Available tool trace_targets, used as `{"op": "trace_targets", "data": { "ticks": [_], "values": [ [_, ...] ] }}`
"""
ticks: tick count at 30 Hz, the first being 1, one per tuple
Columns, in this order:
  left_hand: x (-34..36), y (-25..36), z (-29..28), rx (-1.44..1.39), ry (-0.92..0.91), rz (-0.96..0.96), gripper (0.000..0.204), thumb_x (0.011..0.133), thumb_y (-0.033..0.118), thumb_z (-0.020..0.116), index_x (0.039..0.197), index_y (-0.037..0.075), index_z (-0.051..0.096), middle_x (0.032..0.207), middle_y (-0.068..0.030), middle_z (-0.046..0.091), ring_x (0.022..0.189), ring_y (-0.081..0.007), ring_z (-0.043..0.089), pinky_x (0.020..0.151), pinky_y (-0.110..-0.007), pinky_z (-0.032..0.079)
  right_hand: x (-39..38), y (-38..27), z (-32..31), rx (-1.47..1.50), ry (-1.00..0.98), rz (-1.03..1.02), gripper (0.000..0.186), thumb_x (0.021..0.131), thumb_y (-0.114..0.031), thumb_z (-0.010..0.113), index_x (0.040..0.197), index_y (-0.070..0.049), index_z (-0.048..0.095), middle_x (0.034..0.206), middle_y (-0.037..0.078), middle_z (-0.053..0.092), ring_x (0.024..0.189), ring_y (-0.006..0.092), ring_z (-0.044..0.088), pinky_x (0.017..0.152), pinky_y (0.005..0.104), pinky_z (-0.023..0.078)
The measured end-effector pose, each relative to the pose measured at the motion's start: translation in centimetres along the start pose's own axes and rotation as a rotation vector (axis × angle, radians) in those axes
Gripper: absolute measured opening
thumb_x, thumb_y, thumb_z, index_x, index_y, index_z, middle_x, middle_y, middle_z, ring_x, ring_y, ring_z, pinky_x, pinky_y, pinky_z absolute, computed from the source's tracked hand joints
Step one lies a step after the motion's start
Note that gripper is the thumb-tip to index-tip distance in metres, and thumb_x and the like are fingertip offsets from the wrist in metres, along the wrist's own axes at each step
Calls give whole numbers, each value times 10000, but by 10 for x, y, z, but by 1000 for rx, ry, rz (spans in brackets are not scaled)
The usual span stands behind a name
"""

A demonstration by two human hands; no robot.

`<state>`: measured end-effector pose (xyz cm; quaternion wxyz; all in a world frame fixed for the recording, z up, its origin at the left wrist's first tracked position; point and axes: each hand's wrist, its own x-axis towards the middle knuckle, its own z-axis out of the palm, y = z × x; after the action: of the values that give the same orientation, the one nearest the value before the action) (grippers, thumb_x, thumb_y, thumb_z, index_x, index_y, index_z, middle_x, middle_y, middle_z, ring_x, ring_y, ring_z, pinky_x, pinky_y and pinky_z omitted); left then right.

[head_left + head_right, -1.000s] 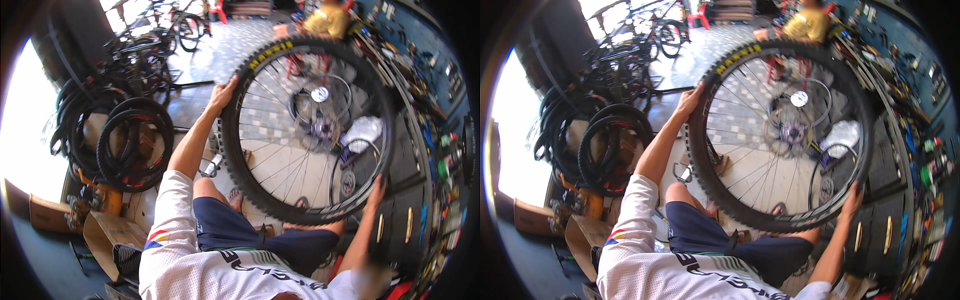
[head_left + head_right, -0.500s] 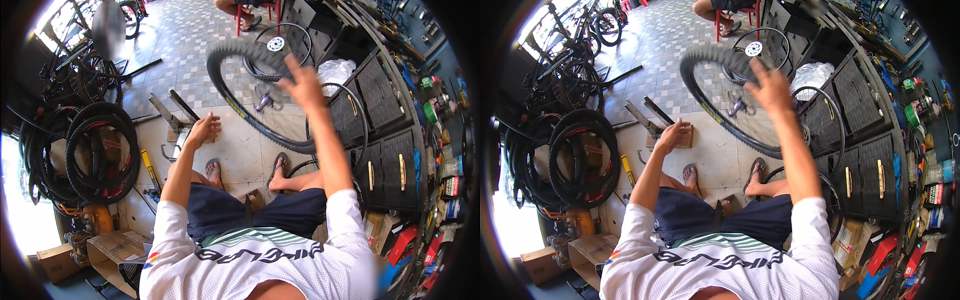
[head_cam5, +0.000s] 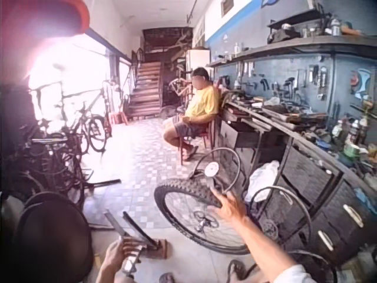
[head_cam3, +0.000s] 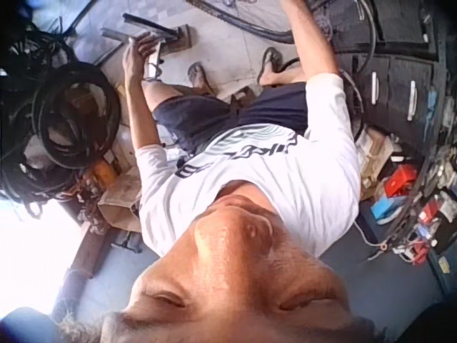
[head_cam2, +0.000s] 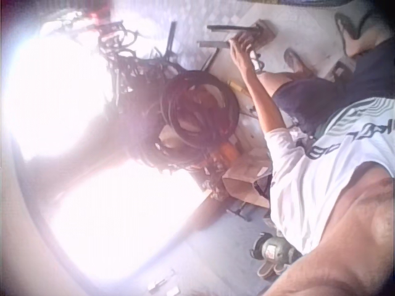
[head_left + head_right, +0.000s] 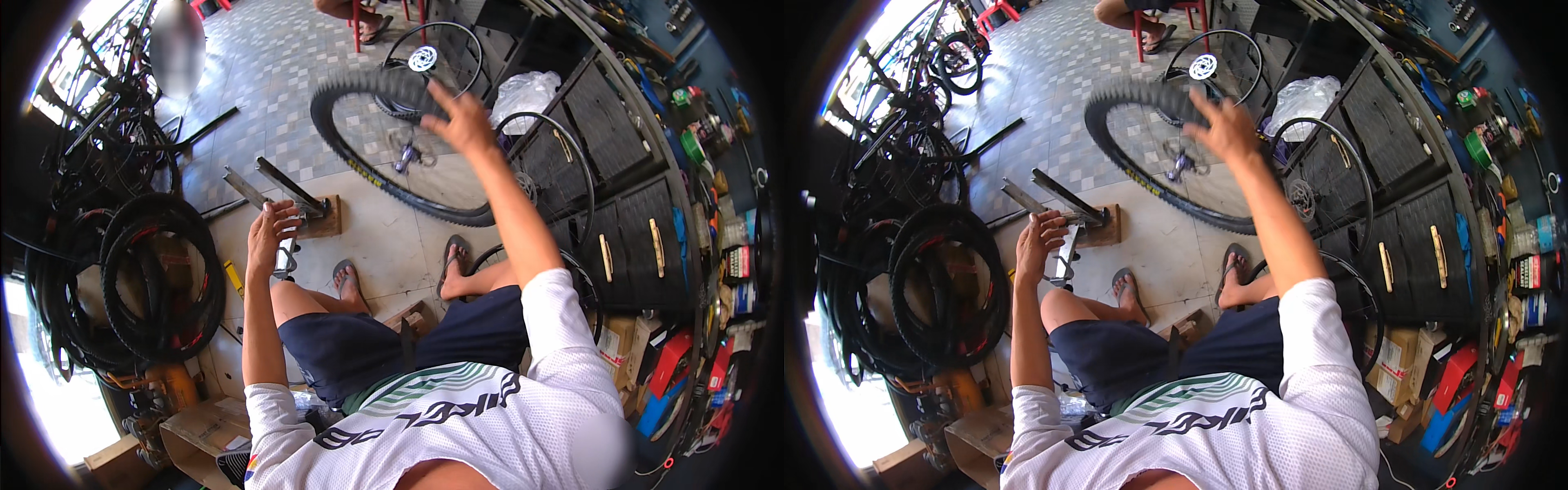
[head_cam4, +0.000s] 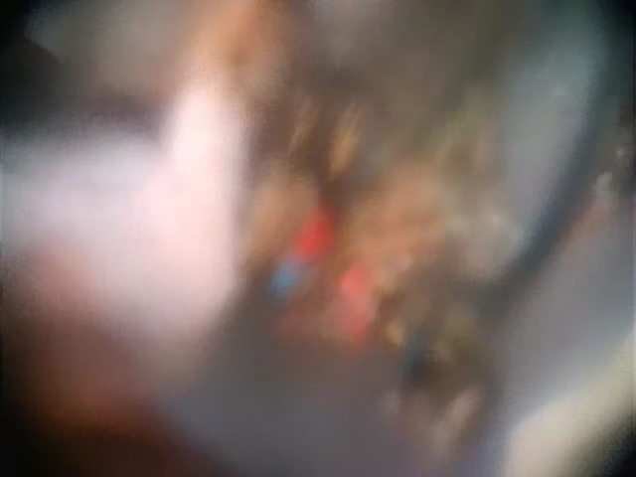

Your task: The person inflates a bicycle tire using a floor pump, then removes the tire from the rim to inspect the inner tube. They reseat the tire onto the rim and adjust the valve stem.

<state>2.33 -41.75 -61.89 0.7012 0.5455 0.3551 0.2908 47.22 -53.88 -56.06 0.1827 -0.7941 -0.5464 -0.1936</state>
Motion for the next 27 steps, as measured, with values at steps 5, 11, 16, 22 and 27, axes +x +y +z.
{"op": "trace_targets", "data": {
  "ticks": [5, 11, 16, 22, 27],
  "values": [
    [18, 33, 28, 187, -114, 181, 541, 1113, 458, 437, 1283, -17, 634, 1172, -111, 714, 1001, -167, 696, 835, -297, 546, 34, -3, -31, 199, 56, -84, 779, 806, -669, 733, 1495, -359, 542, 956, 146, 668, 946, 351, 659, 844, 444, 541],
    [66, 112, 132, 1024, -58, 718, 736, 802, 310, 867, 1434, 98, 556, 1441, -202, 547, 1327, -368, 536, 1084, -464, 452, -17, -11, 22, 91, 59, -110, 834, 787, -662, 745, 1539, -459, 446, 1063, 124, 639, 1001, 342, 631, 886, 464, 520],
    [147, 92, 192, 1588, -100, 1118, 961, 701, 349, 901, 1526, 198, 432, 1464, -191, 518, 1363, -381, 493, 1119, -513, 391, -23, -24, 12, 225, -45, -151, 1056, 726, -623, 816, 1605, -241, 374, 1171, 135, 647, 1137, 348, 600, 964, 465, 478],
    [192, 77, 207, 1589, -330, 816, 755, 682, 284, 897, 1347, 181, 556, 1183, -108, 661, 1218, -326, 604, 1052, -541, 397, -141, 100, 36, 358, -203, 306, 1058, 616, -387, 951, 1517, -131, 457, 1369, 187, 632, 1236, 366, 617, 1031, 482, 453],
    [209, 132, 177, 1592, -242, 744, 814, 649, 311, 922, 1372, 199, 567, 1304, -78, 640, 1244, -346, 580, 1074, -564, 374, -78, 102, -5, 270, -72, 131, 811, 666, -313, 920, 1379, -133, 577, 1195, 151, 725, 1110, 390, 672, 953, 467, 491]
  ]
}}
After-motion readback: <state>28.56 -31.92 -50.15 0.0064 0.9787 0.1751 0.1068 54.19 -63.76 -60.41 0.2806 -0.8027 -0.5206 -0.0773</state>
